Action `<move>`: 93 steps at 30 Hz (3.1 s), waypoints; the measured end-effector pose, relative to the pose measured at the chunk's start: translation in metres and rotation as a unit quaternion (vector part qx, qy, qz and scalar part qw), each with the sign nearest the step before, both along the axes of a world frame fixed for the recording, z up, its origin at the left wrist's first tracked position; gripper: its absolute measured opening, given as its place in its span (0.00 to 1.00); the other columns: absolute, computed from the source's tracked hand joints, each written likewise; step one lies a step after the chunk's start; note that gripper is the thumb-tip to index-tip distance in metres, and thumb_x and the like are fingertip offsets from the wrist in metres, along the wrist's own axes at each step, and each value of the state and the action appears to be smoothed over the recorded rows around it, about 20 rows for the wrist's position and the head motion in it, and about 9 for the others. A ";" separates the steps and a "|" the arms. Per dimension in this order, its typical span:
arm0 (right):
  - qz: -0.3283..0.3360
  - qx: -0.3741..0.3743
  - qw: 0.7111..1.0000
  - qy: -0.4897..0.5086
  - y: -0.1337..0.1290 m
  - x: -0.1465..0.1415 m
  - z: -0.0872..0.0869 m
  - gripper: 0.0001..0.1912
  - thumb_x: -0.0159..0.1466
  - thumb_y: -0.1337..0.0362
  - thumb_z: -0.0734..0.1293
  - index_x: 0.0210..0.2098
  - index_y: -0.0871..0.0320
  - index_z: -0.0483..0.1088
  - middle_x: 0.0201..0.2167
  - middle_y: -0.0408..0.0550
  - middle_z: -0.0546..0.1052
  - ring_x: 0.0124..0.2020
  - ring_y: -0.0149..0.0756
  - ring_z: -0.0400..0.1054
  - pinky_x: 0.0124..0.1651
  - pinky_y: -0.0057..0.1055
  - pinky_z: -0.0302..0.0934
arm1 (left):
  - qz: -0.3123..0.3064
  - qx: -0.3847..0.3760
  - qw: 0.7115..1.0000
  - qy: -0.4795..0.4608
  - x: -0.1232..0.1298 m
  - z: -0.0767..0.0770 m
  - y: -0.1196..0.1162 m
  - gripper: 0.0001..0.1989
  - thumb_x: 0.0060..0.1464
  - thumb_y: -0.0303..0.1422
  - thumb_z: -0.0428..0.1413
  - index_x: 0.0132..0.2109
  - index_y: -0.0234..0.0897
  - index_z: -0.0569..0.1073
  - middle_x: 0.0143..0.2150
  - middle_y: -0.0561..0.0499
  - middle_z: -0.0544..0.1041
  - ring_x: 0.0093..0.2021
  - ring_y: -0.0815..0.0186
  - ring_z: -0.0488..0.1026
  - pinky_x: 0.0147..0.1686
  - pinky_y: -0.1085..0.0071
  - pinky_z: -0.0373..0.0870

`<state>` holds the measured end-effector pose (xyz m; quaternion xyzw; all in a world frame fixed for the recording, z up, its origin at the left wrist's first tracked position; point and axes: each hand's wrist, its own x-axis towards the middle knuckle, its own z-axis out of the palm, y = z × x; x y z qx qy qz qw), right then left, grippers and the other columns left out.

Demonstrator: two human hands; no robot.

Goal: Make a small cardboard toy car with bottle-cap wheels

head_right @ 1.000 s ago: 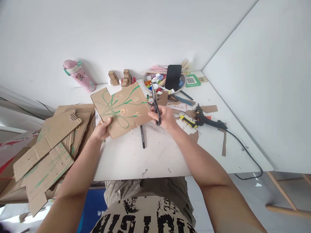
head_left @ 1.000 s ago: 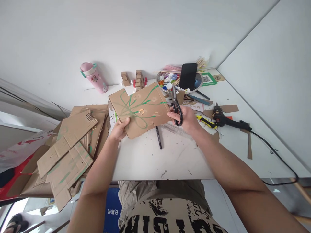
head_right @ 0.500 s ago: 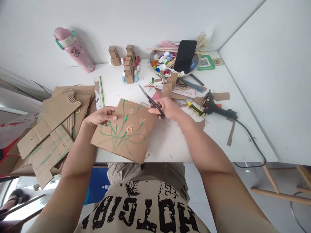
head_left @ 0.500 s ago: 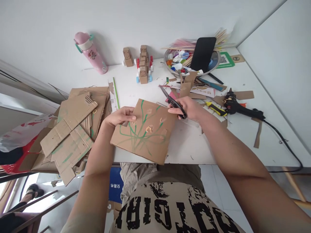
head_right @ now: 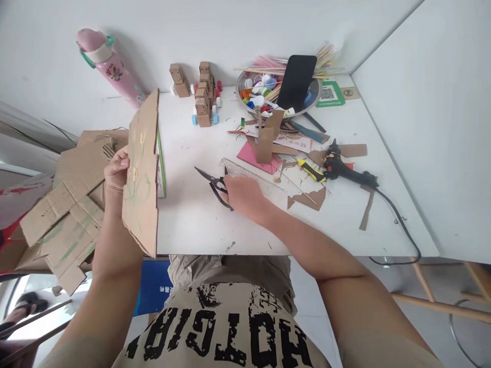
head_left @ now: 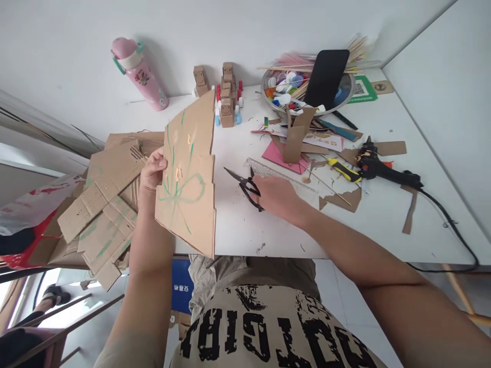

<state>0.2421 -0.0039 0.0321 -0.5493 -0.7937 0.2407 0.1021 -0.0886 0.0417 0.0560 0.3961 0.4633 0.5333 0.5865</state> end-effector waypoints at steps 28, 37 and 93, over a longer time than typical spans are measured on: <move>-0.293 -0.009 0.944 -0.153 0.031 0.093 0.087 0.19 0.66 0.68 0.76 0.28 0.51 0.62 0.34 0.55 0.82 0.39 0.46 0.72 0.38 0.36 0.57 | -0.434 -0.228 0.794 0.359 0.048 0.007 -0.002 0.29 0.50 0.57 0.75 0.27 0.40 0.72 0.22 0.51 0.81 0.26 0.63 0.84 0.33 0.70 0.82; -0.029 0.032 0.979 -0.197 0.018 0.049 0.043 0.02 0.65 0.64 0.73 0.37 0.52 0.80 0.33 0.59 0.86 0.37 0.57 0.82 0.36 0.40 0.60 | -0.450 -0.223 0.792 0.349 0.042 0.004 0.001 0.27 0.48 0.53 0.76 0.25 0.39 0.74 0.21 0.50 0.81 0.24 0.65 0.81 0.32 0.70 0.80; 0.035 0.061 0.997 -0.031 0.004 0.087 0.005 0.10 0.62 0.68 0.68 0.38 0.49 0.82 0.35 0.52 0.88 0.43 0.56 0.85 0.59 0.57 0.75 | -0.278 0.211 0.568 0.745 0.144 -0.033 -0.082 0.37 0.78 0.43 0.53 0.84 0.28 0.59 0.85 0.27 0.62 0.85 0.36 0.61 0.79 0.39 0.67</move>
